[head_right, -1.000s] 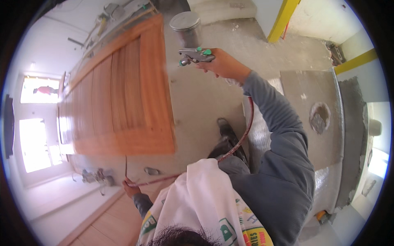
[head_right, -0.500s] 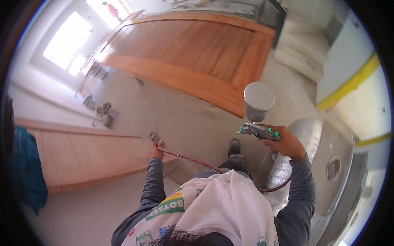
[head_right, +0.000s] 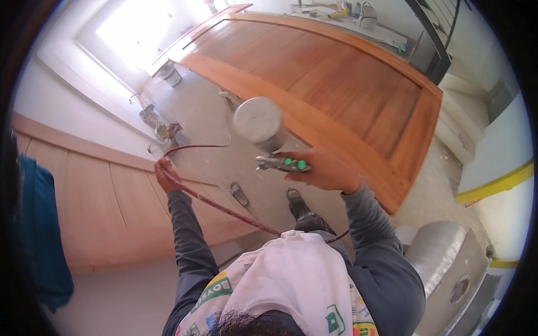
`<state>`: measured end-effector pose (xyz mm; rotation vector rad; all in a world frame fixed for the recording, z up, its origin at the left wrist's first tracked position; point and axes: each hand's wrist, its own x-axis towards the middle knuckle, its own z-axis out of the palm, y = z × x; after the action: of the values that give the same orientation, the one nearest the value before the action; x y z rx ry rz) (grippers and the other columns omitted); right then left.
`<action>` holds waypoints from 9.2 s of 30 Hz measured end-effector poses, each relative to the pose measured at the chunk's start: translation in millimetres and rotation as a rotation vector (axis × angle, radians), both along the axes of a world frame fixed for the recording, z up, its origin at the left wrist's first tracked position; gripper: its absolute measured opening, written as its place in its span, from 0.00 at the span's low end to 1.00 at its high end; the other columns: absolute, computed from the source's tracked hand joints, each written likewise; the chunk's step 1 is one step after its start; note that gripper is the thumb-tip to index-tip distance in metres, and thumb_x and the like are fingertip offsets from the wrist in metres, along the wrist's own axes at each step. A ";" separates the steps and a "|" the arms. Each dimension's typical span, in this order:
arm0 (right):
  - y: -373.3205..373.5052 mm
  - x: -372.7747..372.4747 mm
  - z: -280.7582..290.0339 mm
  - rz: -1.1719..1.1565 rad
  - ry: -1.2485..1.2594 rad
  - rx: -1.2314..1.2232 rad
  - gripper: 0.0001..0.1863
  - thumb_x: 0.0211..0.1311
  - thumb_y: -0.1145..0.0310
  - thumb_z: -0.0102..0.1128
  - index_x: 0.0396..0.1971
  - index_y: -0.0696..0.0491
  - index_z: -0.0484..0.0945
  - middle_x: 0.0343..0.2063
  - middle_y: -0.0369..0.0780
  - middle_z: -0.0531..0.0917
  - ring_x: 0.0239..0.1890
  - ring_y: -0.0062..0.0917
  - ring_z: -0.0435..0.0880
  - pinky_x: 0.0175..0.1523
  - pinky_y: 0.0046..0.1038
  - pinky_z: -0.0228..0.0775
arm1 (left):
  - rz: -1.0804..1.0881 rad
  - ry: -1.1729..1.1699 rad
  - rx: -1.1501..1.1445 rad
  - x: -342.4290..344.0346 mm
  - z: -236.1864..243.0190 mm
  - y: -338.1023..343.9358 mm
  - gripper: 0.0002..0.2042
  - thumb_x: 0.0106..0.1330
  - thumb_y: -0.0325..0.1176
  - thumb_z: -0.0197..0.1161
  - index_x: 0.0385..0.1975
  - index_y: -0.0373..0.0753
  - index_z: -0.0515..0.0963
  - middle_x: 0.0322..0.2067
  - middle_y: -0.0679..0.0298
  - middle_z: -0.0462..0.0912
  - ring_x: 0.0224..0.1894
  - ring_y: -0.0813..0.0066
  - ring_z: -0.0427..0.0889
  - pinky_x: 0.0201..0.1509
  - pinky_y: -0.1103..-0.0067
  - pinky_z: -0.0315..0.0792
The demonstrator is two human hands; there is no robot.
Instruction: The person uses a spray gun to apply a finish to a large wooden door panel. They move the spray gun in steady horizontal strokes across the surface. Midway through, they pause to refill the spray gun's container from a larger paint can before resuming the application.
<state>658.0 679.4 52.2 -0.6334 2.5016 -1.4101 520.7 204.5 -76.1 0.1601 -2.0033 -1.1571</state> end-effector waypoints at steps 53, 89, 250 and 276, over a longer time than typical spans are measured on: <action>-661.4 -1135.0 97.8 -0.377 0.135 -0.533 0.18 0.58 0.61 0.70 0.41 0.59 0.81 0.29 0.34 0.83 0.23 0.14 0.78 0.26 0.19 0.72 | -0.231 0.087 -0.375 -1054.3 331.9 -622.9 0.18 0.75 0.42 0.52 0.49 0.32 0.77 0.38 0.58 0.84 0.45 0.69 0.81 0.55 0.74 0.72; -807.5 -1399.2 80.7 -1.177 0.693 -0.358 0.16 0.65 0.61 0.63 0.47 0.55 0.80 0.28 0.36 0.84 0.26 0.16 0.81 0.23 0.22 0.74 | -0.929 -1.140 -0.719 -1291.2 -390.4 -835.2 0.18 0.63 0.41 0.64 0.49 0.39 0.78 0.38 0.51 0.85 0.40 0.54 0.84 0.43 0.63 0.76; 1281.5 -1934.3 -546.9 -1.241 -0.329 -0.079 0.13 0.61 0.64 0.54 0.28 0.59 0.80 0.34 0.50 0.84 0.39 0.45 0.84 0.46 0.43 0.73 | -0.634 -1.117 -0.103 -1877.2 -122.1 1239.0 0.08 0.63 0.31 0.62 0.34 0.32 0.76 0.19 0.59 0.80 0.19 0.74 0.77 0.22 0.77 0.67; 1371.3 -1876.7 -642.5 -1.806 -0.342 0.023 0.27 0.63 0.51 0.58 0.49 0.61 0.77 0.41 0.54 0.83 0.43 0.44 0.83 0.45 0.44 0.75 | -0.556 -1.069 -0.150 -1830.3 -119.3 1252.1 0.11 0.64 0.33 0.63 0.38 0.32 0.77 0.24 0.61 0.82 0.20 0.74 0.79 0.21 0.78 0.69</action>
<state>-1218.7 2050.6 -590.3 2.1548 2.3971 -1.3972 -1309.6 1456.6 -195.4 0.1666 -3.2165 -1.4025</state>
